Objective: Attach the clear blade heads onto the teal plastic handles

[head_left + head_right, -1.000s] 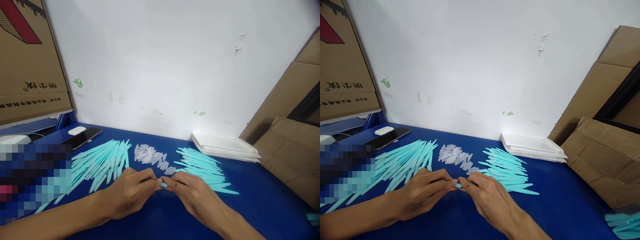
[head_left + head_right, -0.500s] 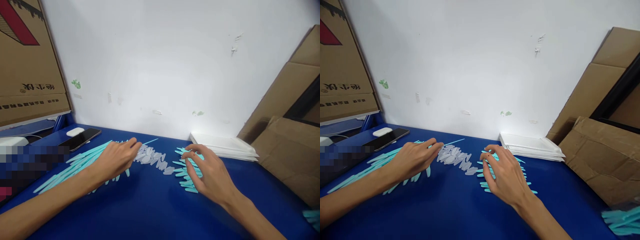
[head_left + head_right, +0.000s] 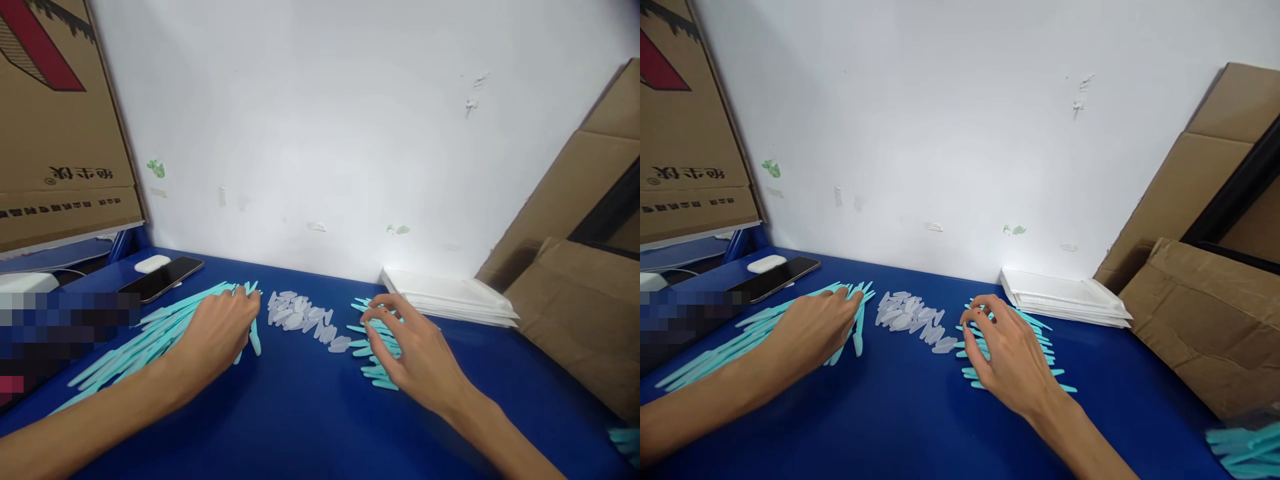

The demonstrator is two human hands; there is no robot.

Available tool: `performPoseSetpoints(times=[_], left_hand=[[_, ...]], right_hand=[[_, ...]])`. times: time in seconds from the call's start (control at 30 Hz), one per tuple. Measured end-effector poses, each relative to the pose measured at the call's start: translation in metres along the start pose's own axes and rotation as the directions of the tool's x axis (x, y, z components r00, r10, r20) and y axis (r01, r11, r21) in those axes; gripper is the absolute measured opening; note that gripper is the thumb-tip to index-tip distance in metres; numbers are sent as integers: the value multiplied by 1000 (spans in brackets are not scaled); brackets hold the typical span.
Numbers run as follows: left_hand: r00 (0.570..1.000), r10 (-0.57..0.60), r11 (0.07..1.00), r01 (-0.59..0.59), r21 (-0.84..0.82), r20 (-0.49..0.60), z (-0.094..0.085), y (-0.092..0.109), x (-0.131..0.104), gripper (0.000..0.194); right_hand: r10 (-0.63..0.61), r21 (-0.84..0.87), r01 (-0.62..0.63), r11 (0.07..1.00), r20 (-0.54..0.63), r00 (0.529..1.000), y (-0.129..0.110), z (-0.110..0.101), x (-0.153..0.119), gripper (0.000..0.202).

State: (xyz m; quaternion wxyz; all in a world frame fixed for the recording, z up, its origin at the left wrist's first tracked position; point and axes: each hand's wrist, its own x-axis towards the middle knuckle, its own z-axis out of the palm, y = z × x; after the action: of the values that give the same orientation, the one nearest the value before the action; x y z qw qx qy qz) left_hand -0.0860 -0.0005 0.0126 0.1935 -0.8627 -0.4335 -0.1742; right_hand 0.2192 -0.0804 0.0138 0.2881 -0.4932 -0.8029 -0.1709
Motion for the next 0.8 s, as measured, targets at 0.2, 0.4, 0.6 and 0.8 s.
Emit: performPoseSetpoints(times=[0.2, 0.4, 0.6, 0.8], left_hand=[[999, 33, 964, -43, 264, 42, 6, 14, -3, 24], [990, 116, 980, -126, 156, 75, 5, 30, -3, 26], [902, 431, 875, -412, -255, 24, -4, 49, -8, 43], [790, 609, 734, -524, -431, 77, -4, 52, -11, 59]], right_hand=[[9, -11, -9, 1000, 13, 1000, 0, 0, 1, 16], [6, 42, -7, 999, 25, 1000, 1, 1, 1, 15], [10, -172, 21, 985, 176, 984, 13, 9, -2, 22], [31, -333, 110, 936, 391, 920, 29, 18, -5, 16]])
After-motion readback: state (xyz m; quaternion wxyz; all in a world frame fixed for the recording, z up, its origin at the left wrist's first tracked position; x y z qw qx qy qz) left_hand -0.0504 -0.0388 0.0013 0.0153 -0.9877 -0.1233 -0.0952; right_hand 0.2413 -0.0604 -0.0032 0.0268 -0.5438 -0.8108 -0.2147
